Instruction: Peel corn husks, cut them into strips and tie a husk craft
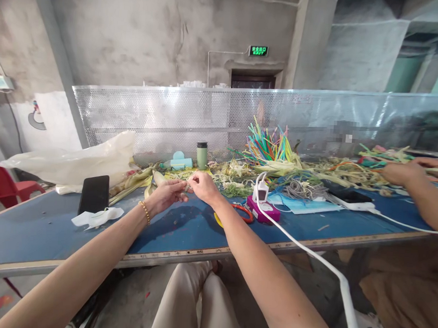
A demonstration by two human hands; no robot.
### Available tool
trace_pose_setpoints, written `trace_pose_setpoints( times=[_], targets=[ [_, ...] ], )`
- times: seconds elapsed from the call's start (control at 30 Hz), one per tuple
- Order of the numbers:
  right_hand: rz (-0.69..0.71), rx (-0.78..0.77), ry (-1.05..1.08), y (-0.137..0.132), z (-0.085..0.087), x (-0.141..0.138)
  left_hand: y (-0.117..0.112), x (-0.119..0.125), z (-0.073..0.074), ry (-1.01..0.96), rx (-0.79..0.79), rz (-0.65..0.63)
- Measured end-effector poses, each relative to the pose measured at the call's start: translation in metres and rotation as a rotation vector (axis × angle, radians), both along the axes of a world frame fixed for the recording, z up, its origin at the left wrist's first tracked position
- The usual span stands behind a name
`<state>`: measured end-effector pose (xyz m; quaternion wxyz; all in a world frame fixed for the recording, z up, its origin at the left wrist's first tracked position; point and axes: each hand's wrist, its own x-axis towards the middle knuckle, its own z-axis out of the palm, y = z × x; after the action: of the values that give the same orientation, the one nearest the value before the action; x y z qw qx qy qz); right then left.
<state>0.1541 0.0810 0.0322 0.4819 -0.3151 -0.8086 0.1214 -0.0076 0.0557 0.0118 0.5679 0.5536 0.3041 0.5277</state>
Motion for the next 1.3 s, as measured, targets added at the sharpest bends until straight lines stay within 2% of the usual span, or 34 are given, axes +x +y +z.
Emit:
trace_pose_setpoints(
  times=[0.2, 0.4, 0.6, 0.7, 0.87, 0.93, 1.17, 1.3],
  targets=[
    [-0.068, -0.119, 0.127, 0.009, 0.001, 0.008, -0.001, -0.002, -0.002, 0.121, -0.036, -0.056],
    [-0.112, -0.142, 0.089, 0.008, 0.003, 0.012, -0.001, 0.002, -0.005, 0.220, 0.033, 0.024],
    [-0.051, -0.154, 0.005, 0.007, 0.004, 0.016, 0.000, -0.002, -0.006, 0.408, 0.116, 0.089],
    [-0.030, -0.161, 0.020, 0.007, 0.004, 0.017, 0.000, -0.006, -0.003, 0.349, 0.056, 0.083],
    [-0.037, -0.141, -0.008, 0.008, 0.001, 0.014, -0.003, -0.005, 0.006, 0.052, -0.178, 0.003],
    [-0.033, -0.115, -0.038, 0.008, 0.000, 0.010, -0.004, -0.001, 0.005, 0.028, -0.188, -0.023],
    [-0.037, -0.069, -0.103, 0.002, -0.001, 0.002, 0.003, 0.003, -0.006, 0.061, 0.035, 0.044],
    [-0.015, -0.120, -0.140, 0.004, -0.004, 0.003, 0.003, 0.000, -0.006, 0.220, 0.202, 0.136]
  ],
)
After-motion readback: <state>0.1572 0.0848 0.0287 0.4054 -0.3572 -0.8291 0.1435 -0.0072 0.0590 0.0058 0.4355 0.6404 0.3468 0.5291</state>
